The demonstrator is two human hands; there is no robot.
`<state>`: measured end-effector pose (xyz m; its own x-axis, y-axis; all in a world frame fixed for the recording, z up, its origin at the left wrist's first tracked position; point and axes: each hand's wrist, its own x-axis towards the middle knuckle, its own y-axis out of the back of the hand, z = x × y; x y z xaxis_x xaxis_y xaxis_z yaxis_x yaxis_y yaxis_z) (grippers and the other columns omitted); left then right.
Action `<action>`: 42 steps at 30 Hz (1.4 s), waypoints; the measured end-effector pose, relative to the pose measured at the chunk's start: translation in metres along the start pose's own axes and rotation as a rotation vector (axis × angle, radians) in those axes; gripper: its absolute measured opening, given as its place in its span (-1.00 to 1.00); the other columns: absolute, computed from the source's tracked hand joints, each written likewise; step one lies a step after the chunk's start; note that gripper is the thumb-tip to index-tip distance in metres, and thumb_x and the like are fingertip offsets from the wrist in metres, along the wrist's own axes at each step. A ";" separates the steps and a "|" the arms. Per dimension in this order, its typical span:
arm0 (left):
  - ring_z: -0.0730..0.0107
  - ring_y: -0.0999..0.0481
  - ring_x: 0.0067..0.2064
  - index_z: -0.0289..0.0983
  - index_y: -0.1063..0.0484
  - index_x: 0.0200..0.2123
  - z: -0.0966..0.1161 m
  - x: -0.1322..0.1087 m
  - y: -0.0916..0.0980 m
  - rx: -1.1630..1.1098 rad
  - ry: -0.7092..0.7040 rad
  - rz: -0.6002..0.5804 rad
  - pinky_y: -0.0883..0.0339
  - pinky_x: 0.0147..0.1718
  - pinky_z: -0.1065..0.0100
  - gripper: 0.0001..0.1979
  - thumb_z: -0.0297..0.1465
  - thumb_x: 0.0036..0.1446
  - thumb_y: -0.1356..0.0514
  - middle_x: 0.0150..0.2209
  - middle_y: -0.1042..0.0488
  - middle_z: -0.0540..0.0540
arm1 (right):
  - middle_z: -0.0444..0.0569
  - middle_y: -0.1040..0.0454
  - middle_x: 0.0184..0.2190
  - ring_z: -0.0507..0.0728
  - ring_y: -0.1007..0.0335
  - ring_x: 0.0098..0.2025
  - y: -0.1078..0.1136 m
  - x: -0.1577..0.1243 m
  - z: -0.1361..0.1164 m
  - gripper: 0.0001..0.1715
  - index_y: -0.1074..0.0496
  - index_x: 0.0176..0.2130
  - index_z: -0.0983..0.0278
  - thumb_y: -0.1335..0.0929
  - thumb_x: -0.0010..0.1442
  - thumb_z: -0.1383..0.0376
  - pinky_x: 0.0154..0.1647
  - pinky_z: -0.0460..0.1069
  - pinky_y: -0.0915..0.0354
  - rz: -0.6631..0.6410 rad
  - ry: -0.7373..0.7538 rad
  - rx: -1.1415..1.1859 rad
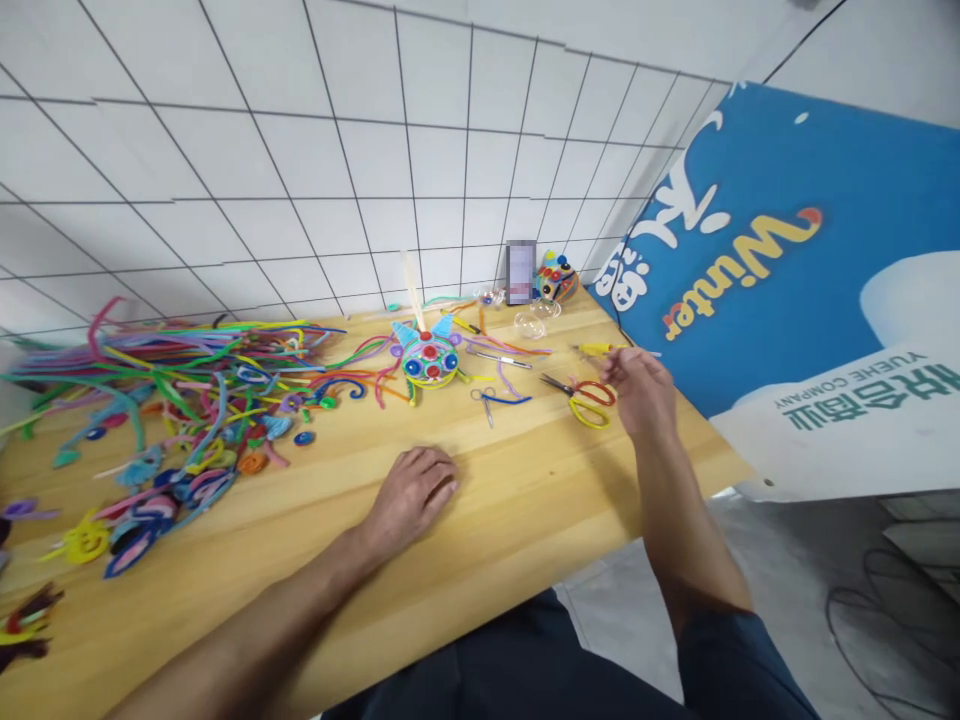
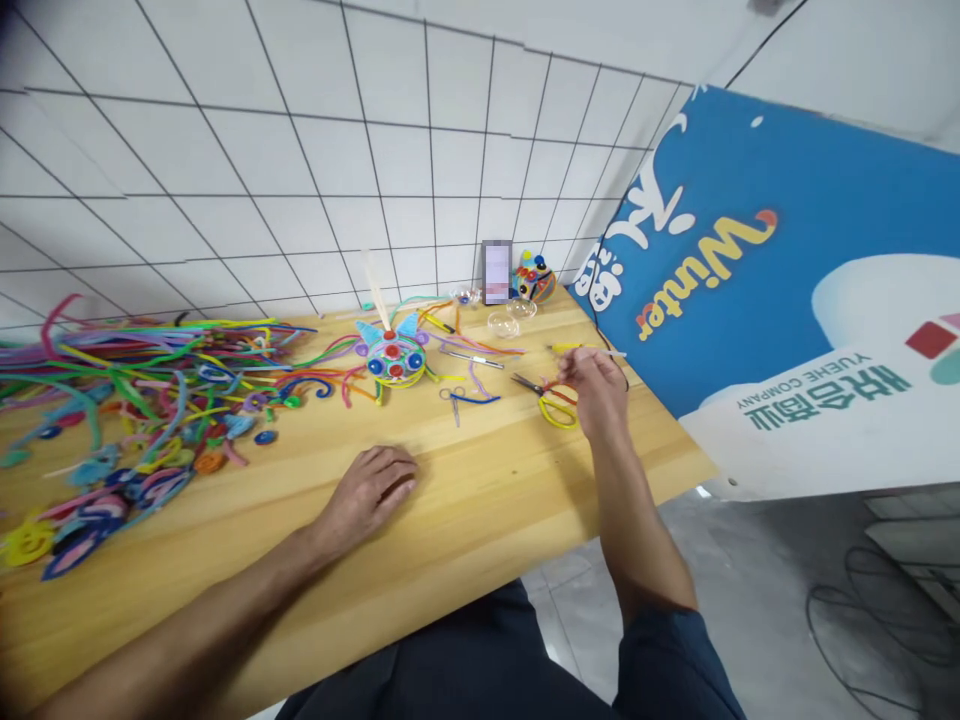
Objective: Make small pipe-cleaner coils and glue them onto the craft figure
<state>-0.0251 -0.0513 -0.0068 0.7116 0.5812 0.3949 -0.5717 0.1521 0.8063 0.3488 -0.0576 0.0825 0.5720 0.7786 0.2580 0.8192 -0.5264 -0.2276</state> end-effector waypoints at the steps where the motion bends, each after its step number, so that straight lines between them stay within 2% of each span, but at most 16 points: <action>1: 0.17 -0.55 -0.03 -0.24 -0.53 -0.10 0.000 0.000 0.000 -0.001 0.001 -0.004 -0.36 -0.05 0.13 -0.77 -0.33 0.46 -0.09 -0.09 -0.62 -0.16 | -0.13 -0.55 -0.45 -0.01 -0.44 -0.46 0.003 0.002 -0.004 -0.58 -0.54 -0.39 0.25 -0.60 0.03 -0.01 -0.41 -0.11 -0.40 0.020 0.029 0.014; 5: 0.19 -0.55 -0.05 -0.24 -0.54 -0.11 0.001 0.001 0.001 -0.030 0.007 -0.002 -0.35 -0.07 0.16 -0.79 -0.35 0.46 -0.10 -0.11 -0.62 -0.14 | -0.16 -0.48 -0.51 -0.02 -0.41 -0.51 0.015 0.005 -0.016 -0.59 -0.49 -0.43 0.26 -0.58 0.06 0.03 -0.47 -0.12 -0.36 0.112 0.128 0.000; 10: 0.21 -0.54 -0.05 -0.23 -0.53 -0.11 0.000 0.001 0.002 -0.048 0.000 -0.003 -0.34 -0.05 0.17 -0.80 -0.36 0.45 -0.10 -0.10 -0.61 -0.13 | -0.26 -0.27 -0.63 -0.04 -0.26 -0.61 0.026 0.009 -0.027 -0.51 -0.31 -0.52 0.22 -0.51 0.17 0.00 -0.53 -0.11 -0.29 0.310 0.364 -0.022; 12: 0.21 -0.53 -0.04 -0.23 -0.54 -0.11 0.000 0.001 0.002 -0.047 0.005 -0.010 -0.33 -0.04 0.16 -0.81 -0.37 0.44 -0.11 -0.10 -0.61 -0.13 | -0.28 -0.19 -0.68 -0.03 -0.20 -0.64 0.023 0.010 -0.028 -0.46 -0.24 -0.56 0.20 -0.45 0.22 -0.02 -0.56 -0.10 -0.24 0.335 0.441 -0.035; 15: 0.21 -0.53 -0.04 -0.22 -0.54 -0.11 0.000 0.000 0.001 -0.055 0.018 -0.020 -0.32 -0.04 0.16 -0.82 -0.37 0.44 -0.11 -0.10 -0.61 -0.13 | -0.25 -0.15 -0.71 -0.01 -0.15 -0.64 0.007 0.006 -0.018 -0.41 -0.20 -0.62 0.19 -0.38 0.29 -0.01 -0.54 -0.06 -0.20 0.295 0.483 -0.134; 17: 0.22 -0.53 -0.04 -0.22 -0.54 -0.11 0.000 0.000 0.001 -0.069 0.018 -0.027 -0.31 -0.04 0.16 -0.82 -0.38 0.44 -0.11 -0.09 -0.61 -0.13 | -0.21 -0.22 -0.70 0.01 -0.19 -0.60 -0.006 -0.001 -0.002 -0.40 -0.23 -0.64 0.19 -0.35 0.31 0.01 -0.46 -0.03 -0.24 0.225 0.446 -0.284; 20: 0.22 -0.53 -0.04 -0.23 -0.54 -0.11 0.000 0.001 0.001 -0.084 0.023 -0.032 -0.31 -0.03 0.16 -0.82 -0.38 0.43 -0.12 -0.09 -0.61 -0.13 | -0.16 -0.34 -0.65 0.05 -0.27 -0.53 -0.022 -0.011 0.025 -0.44 -0.33 -0.63 0.20 -0.36 0.28 -0.01 -0.41 -0.01 -0.24 0.026 0.283 -0.529; 23: 0.23 -0.53 -0.04 -0.23 -0.55 -0.12 0.002 0.003 0.001 -0.091 0.047 -0.027 -0.31 -0.03 0.16 -0.81 -0.37 0.43 -0.12 -0.10 -0.61 -0.14 | -0.15 -0.36 -0.64 0.07 -0.27 -0.52 -0.026 -0.019 0.043 -0.45 -0.35 -0.60 0.21 -0.35 0.24 -0.07 -0.43 -0.01 -0.19 -0.203 0.134 -0.664; 25: 0.22 -0.52 -0.03 -0.23 -0.56 -0.13 0.006 0.004 0.002 -0.099 0.057 -0.024 -0.31 -0.01 0.16 -0.79 -0.34 0.43 -0.12 -0.10 -0.62 -0.14 | -0.13 -0.39 -0.63 0.09 -0.30 -0.49 -0.024 -0.023 0.047 -0.45 -0.38 -0.59 0.20 -0.34 0.21 -0.10 -0.39 0.00 -0.21 -0.284 0.090 -0.725; 30: 0.23 -0.54 0.00 -0.24 -0.58 -0.15 0.005 0.008 0.000 -0.072 0.084 -0.077 -0.30 0.06 0.15 -0.75 -0.26 0.41 -0.13 -0.07 -0.64 -0.15 | -0.05 -0.49 -0.55 0.21 -0.44 -0.36 -0.020 -0.020 0.049 -0.51 -0.43 -0.58 0.19 -0.37 0.05 -0.14 -0.19 0.10 -0.31 -0.271 -0.015 -0.855; 32: 0.21 -0.54 0.03 -0.24 -0.59 -0.13 0.001 0.009 -0.001 -0.041 0.078 -0.102 -0.29 0.08 0.15 -0.74 -0.23 0.41 -0.15 -0.04 -0.64 -0.14 | -0.02 -0.51 -0.53 0.27 -0.47 -0.35 -0.023 -0.018 0.050 -0.54 -0.45 -0.59 0.18 -0.38 -0.07 -0.14 -0.14 0.16 -0.35 -0.230 -0.064 -0.867; 35: 0.22 -0.54 0.05 -0.25 -0.59 -0.13 -0.002 0.008 -0.003 -0.016 0.060 -0.126 -0.27 0.10 0.15 -0.72 -0.22 0.42 -0.14 -0.01 -0.64 -0.14 | 0.01 -0.54 -0.50 0.33 -0.51 -0.30 -0.029 -0.021 0.049 -0.58 -0.45 -0.61 0.15 -0.37 -0.16 -0.12 -0.02 0.24 -0.38 -0.244 -0.105 -0.888; 38: 0.23 -0.54 0.04 -0.26 -0.59 -0.12 -0.002 0.008 -0.004 -0.002 0.047 -0.129 -0.26 0.11 0.16 -0.72 -0.21 0.41 -0.17 -0.01 -0.65 -0.13 | 0.01 -0.56 -0.47 0.39 -0.53 -0.25 -0.032 -0.025 0.045 -0.63 -0.45 -0.60 0.13 -0.38 -0.18 -0.10 0.11 0.31 -0.36 -0.248 -0.123 -0.916; 42: 0.21 -0.53 0.07 -0.24 -0.59 -0.11 -0.003 0.009 -0.006 0.027 0.059 -0.153 -0.25 0.10 0.17 -0.74 -0.20 0.40 -0.19 0.03 -0.63 -0.14 | 0.04 -0.58 -0.41 0.49 -0.55 -0.15 -0.025 -0.026 0.046 -0.72 -0.47 -0.56 0.07 -0.39 -0.12 -0.05 0.16 0.39 -0.32 -0.249 -0.159 -0.943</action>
<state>-0.0161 -0.0448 -0.0096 0.7636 0.5990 0.2409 -0.4471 0.2215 0.8666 0.3114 -0.0485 0.0384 0.4228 0.9047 0.0521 0.6522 -0.3437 0.6757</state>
